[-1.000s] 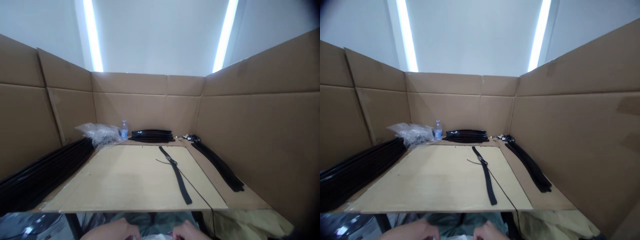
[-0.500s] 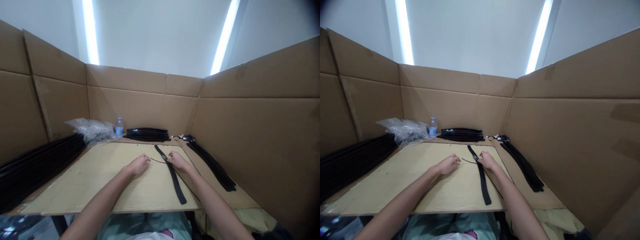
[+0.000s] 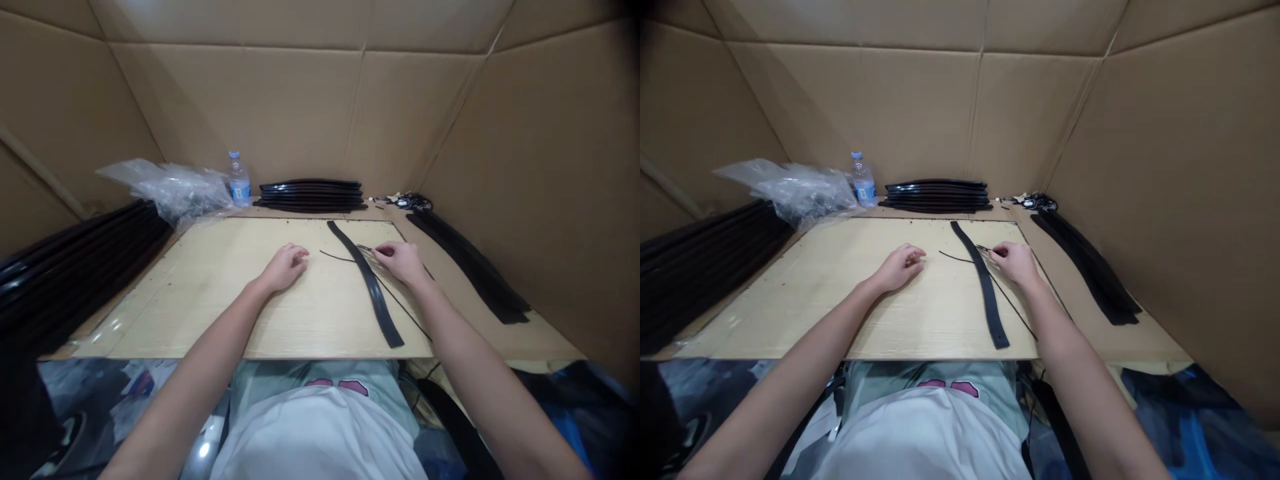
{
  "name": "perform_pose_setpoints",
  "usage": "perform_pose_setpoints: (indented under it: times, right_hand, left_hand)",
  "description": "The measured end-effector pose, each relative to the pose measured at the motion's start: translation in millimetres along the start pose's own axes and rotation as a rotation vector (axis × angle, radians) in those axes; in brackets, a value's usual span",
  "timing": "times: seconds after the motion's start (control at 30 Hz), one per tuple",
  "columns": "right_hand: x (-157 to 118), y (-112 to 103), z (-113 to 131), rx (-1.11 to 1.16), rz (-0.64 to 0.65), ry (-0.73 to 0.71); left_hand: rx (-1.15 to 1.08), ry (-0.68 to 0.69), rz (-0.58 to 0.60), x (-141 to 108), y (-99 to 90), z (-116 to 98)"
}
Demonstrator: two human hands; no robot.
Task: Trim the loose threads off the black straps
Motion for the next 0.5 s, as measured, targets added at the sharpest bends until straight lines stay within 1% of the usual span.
perform_pose_setpoints:
  times: [0.07, 0.13, 0.23, 0.3, 0.4, 0.5]
  right_hand:
    - [0.8, -8.7, -5.7, -0.053, -0.042, 0.009]
    - [2.2, -12.1, -14.8, -0.11, -0.051, 0.04]
    - [2.2, -7.6, -28.6, -0.185, -0.002, 0.082]
    - [0.1, -2.1, -33.1, -0.219, 0.046, 0.081]
    - [-3.2, -0.2, -28.1, -0.245, 0.058, 0.037]
    - [-4.7, -2.8, -9.2, -0.258, 0.037, -0.038]
  left_hand:
    - [0.029, 0.01, 0.017, -0.1, 1.4, -4.7]
    - [0.065, 0.031, 0.036, 0.0, 2.9, -8.0]
    - [0.084, 0.051, 0.047, -1.8, 3.3, -10.0]
    - [0.067, 0.041, 0.037, -5.1, 1.9, -10.3]
    - [0.039, 0.024, 0.026, -12.1, 2.6, -14.2]
    - [0.053, -0.024, 0.013, -14.8, 8.3, -19.6]
Point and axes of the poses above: each hand's wrist, its own x-axis towards the middle knuckle, its own y-axis out of the palm, z = x × y, the point moved 9 cm from there along x, towards the middle knuckle, and after that the axes turned 5 degrees about -z, right-handed, at the moved point
